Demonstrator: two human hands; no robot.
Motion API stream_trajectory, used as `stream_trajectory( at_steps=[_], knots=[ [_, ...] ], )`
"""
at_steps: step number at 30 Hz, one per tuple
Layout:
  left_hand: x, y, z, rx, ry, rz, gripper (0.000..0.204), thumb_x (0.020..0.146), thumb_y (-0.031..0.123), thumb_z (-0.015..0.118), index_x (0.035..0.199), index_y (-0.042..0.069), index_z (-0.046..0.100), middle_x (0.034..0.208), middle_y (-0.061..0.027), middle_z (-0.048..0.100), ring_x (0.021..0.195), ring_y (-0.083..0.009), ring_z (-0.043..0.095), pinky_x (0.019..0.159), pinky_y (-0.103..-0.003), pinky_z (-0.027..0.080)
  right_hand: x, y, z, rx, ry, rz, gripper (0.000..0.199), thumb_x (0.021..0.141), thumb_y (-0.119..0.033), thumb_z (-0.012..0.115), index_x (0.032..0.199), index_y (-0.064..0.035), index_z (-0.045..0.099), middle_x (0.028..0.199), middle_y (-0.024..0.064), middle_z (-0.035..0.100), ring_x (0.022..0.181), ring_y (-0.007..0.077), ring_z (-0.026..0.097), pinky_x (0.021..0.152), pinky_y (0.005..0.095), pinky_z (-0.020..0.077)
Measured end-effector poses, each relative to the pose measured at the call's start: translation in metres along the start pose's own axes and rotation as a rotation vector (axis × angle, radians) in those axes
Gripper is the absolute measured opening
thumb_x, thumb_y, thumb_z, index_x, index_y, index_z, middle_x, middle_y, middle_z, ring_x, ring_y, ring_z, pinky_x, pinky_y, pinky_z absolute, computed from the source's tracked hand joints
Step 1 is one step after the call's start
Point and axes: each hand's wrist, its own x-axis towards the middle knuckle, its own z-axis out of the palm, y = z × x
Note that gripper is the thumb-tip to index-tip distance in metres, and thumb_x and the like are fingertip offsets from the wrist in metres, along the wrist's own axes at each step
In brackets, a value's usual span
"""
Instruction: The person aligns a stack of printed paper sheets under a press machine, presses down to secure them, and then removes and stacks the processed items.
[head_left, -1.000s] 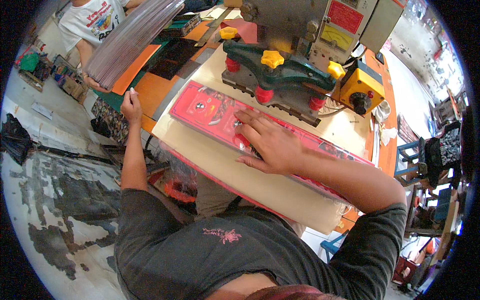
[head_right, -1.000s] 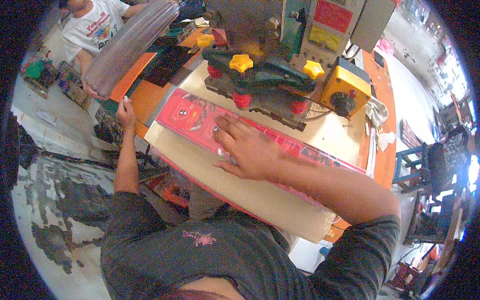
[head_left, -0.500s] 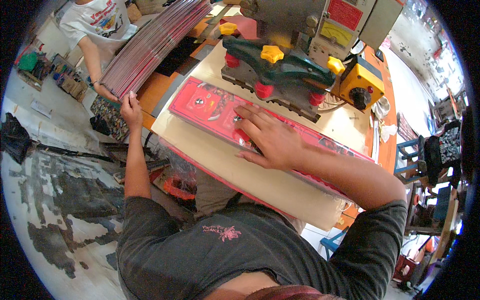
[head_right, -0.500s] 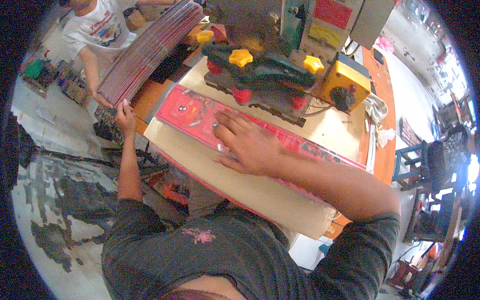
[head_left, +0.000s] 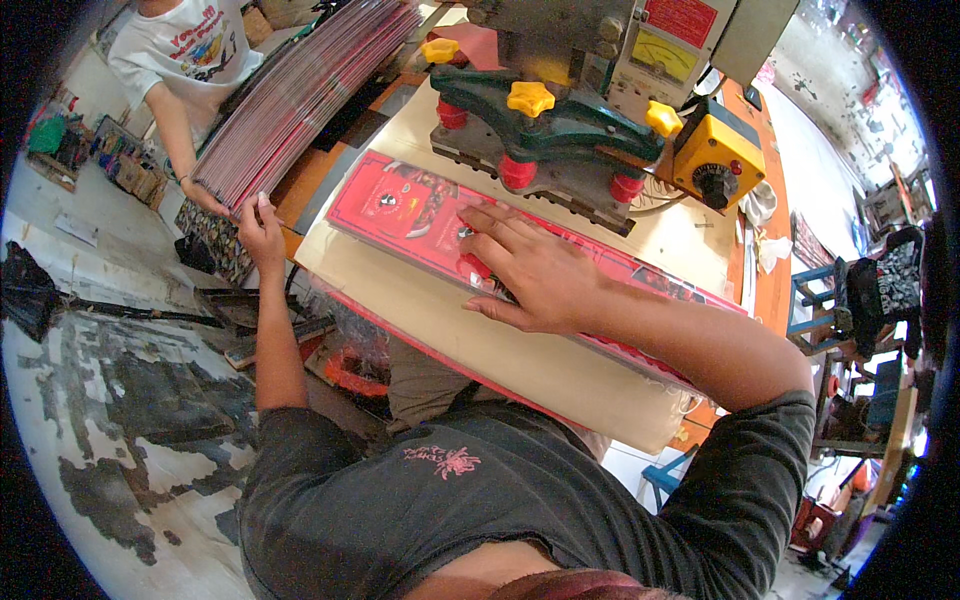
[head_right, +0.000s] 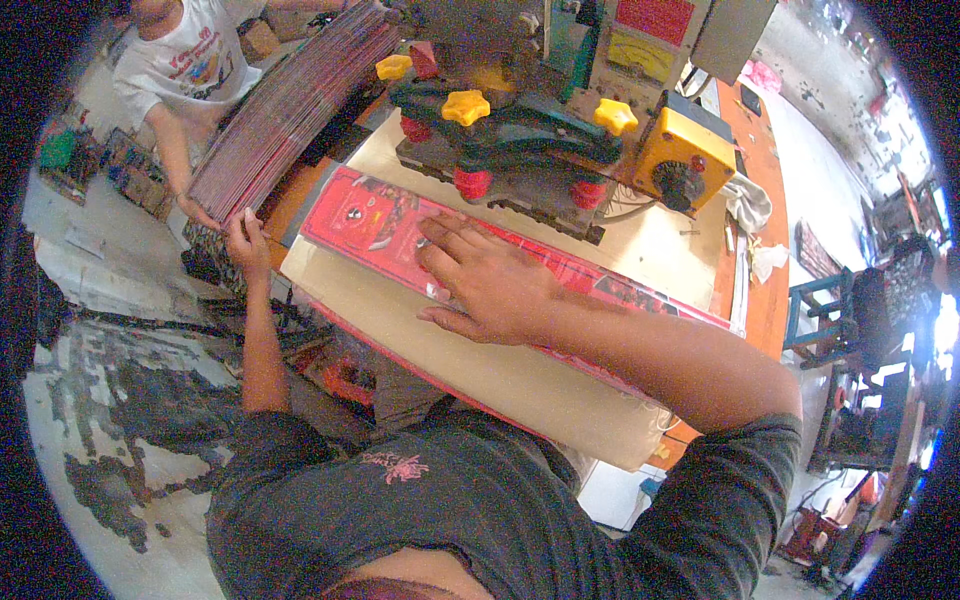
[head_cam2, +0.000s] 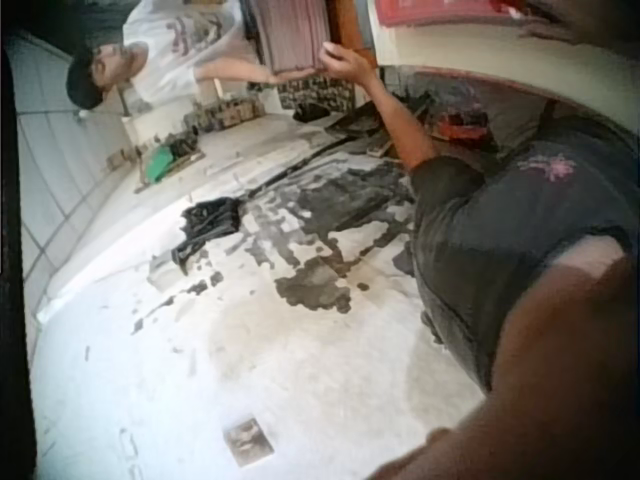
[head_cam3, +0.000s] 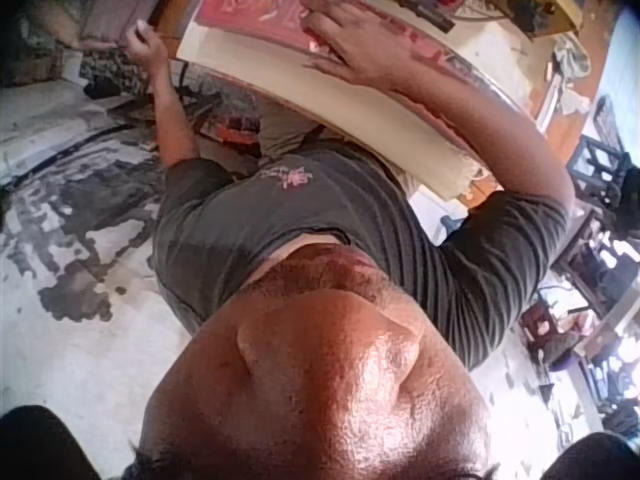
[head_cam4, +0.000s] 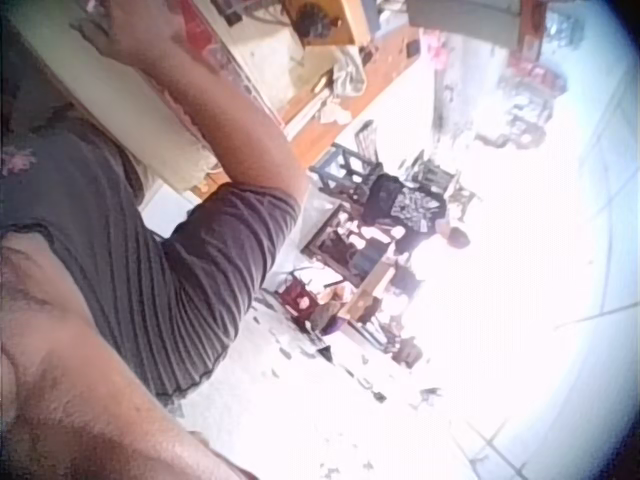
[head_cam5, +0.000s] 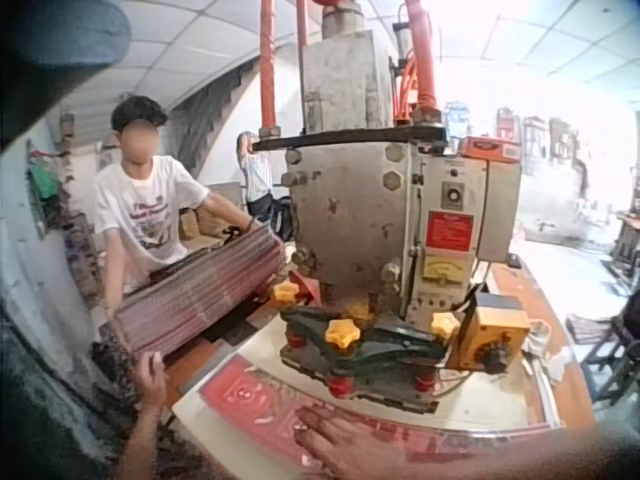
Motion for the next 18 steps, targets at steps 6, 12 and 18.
stream_trajectory(
  at_steps=[6,12,18],
  knots=[
    [-0.013,0.011,-0.007,0.049,-0.009,-0.027,0.028,0.106,0.029,0.056,0.105,0.003,0.066,0.073,-0.0064,0.066,0.058,-0.0161,0.062,0.058,-0.034,0.049,0.001,0.0,-0.001,0.002,0.002,-0.009,0.06,0.097,-0.045,0.063,0.134,-0.0006,0.048,0.153,0.0278,0.04,0.144,0.0436,0.039,0.123,0.0514,0.0293],
    [-0.001,0.039,-0.007,0.066,0.036,0.1,0.029,0.106,0.029,0.058,0.106,0.002,0.068,0.074,-0.0095,0.07,0.063,-0.0234,0.066,0.063,-0.038,0.052,0.0,-0.001,-0.002,-0.003,-0.002,-0.01,0.061,0.097,-0.045,0.063,0.135,0.0002,0.048,0.153,0.0276,0.04,0.143,0.0437,0.039,0.122,0.0504,0.0306],
    [0.049,0.062,-0.003,0.229,0.081,0.319,0.024,0.101,0.026,0.065,0.107,0.002,0.066,0.1,-0.0132,0.071,0.09,-0.0279,0.069,0.078,-0.041,0.053,0.0,0.0,0.001,0.015,-0.004,0.008,0.061,0.095,-0.044,0.064,0.135,-0.0009,0.048,0.153,0.027,0.04,0.144,0.0433,0.039,0.121,0.05,0.0323]
  ],
)
